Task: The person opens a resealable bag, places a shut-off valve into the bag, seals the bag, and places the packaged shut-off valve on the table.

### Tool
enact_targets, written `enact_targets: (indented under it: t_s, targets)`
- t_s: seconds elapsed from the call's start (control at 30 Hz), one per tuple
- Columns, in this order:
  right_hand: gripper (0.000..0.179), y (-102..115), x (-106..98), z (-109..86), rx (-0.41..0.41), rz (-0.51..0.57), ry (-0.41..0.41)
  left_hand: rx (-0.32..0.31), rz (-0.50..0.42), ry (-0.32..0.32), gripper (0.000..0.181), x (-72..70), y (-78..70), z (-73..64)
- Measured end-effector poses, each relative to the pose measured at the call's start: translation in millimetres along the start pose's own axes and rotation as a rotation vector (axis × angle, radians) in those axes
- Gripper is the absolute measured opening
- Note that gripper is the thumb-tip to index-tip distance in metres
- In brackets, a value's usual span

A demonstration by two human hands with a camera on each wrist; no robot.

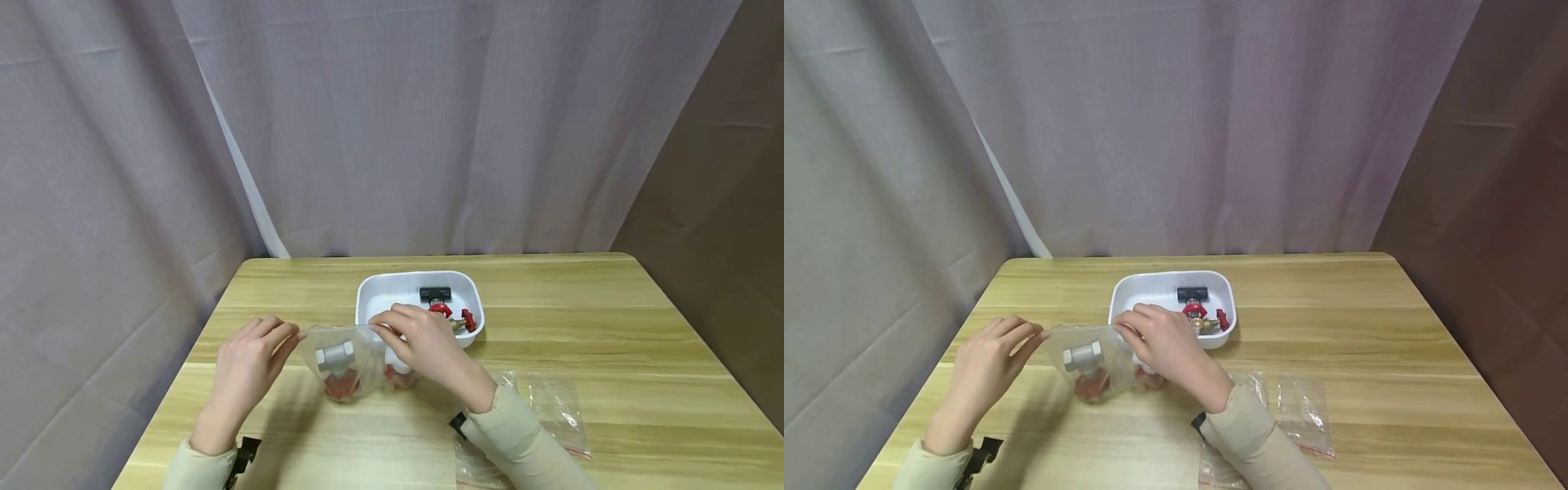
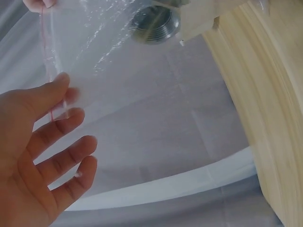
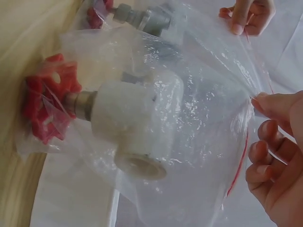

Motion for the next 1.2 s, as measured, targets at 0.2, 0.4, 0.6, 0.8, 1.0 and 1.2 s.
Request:
enact_targets:
  t_s: [0.2,0.4,0.6,0.8,1.0,1.2]
  targets:
    - [0.010,-1.9,7.7,-1.9,0.069,-0.001,0.081,0.028,0.003,0.040,0.009,4.6,-5.8,-2.2]
    - [0.011,-3.1,8.9,-4.3,0.084,0.007,0.088,0.010,0.001,0.058,0.009,5.8,-7.0,-0.8]
    - [0.013,-2.8,9.0,-6.7,0.079,0.020,0.092,0.033,-0.013,0.075,0.013,8.3,-14.9,1.2]
    - [0.013,-2.7,7.3,-9.6,0.070,0.028,0.079,0.089,-0.042,0.110,0.013,15.3,-29.2,8.2]
    - [0.015,-3.7,-0.6,-14.6,0.052,0.035,0.050,0.108,-0.059,0.145,0.015,20.4,-41.3,18.7]
    - [0.014,-14.9,-19.2,-25.7,0.071,0.031,-0.003,0.157,-0.101,0.184,0.019,27.5,-57.2,35.7]
Point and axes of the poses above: each hand's wrist, its own z-axis towards the middle knuckle, its own x-axis out of the palm, y = z × x, the point moved 9 cm from there along z, towards the middle knuckle, and after that the axes turned 15 degrees about y, right-handed, at the moved point
